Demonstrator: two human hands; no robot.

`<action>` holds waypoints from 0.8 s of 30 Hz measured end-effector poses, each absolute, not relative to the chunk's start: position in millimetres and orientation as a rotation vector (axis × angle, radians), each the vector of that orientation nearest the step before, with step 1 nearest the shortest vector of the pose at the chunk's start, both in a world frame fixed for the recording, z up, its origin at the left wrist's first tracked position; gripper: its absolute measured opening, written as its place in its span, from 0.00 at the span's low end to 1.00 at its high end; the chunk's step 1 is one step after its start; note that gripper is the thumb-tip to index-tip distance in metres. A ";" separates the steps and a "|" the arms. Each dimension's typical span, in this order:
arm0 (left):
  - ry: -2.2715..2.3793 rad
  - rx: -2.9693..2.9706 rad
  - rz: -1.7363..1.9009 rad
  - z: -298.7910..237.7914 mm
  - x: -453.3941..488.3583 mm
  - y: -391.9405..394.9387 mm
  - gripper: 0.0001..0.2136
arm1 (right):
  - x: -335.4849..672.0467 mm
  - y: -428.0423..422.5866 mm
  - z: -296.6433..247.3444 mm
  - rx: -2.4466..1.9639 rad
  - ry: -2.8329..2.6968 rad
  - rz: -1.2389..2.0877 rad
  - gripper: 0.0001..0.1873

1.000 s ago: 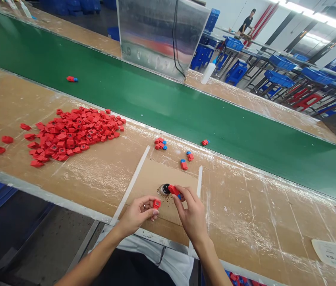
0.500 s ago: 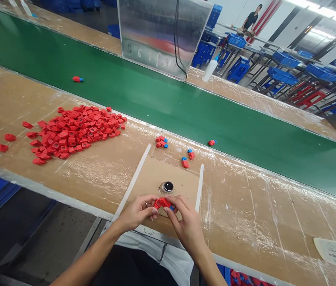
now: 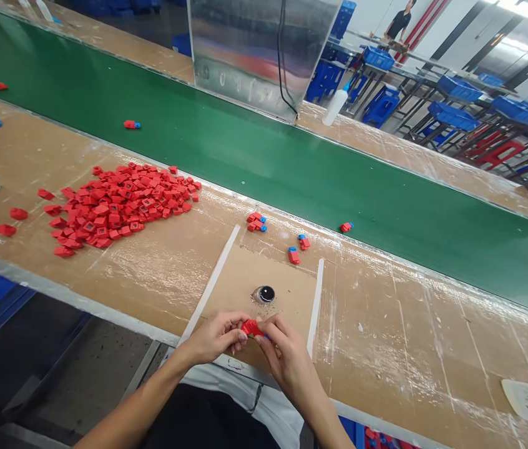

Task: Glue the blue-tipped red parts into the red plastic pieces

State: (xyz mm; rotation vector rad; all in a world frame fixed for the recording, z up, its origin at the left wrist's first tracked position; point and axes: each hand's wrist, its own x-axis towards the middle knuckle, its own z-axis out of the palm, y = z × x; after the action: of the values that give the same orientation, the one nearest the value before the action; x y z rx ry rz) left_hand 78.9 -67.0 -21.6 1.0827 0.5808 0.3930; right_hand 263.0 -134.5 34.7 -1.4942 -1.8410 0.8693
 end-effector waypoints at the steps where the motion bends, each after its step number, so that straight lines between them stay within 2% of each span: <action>1: 0.579 1.093 0.377 -21.2 78.1 -66.5 0.09 | 262.1 -134.9 34.9 -1.499 -1.849 0.876 0.07; 6: 0.560 1.141 0.352 -17.0 75.8 -63.1 0.06 | 260.7 -133.7 34.9 -1.496 -1.919 0.865 0.09; 17: 0.569 1.117 0.318 -19.6 74.5 -62.4 0.06 | 260.5 -130.8 35.6 -1.508 -2.004 0.847 0.08; 24: 0.597 1.139 0.248 -14.3 76.0 -52.6 0.12 | 255.3 -133.9 27.5 -1.603 -1.815 0.858 0.06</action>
State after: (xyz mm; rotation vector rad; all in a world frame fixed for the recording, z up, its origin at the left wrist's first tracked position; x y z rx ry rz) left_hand 76.0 -52.6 -14.3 1.1389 0.5971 0.2484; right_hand 255.3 -133.9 27.5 -1.6026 -1.8154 0.8583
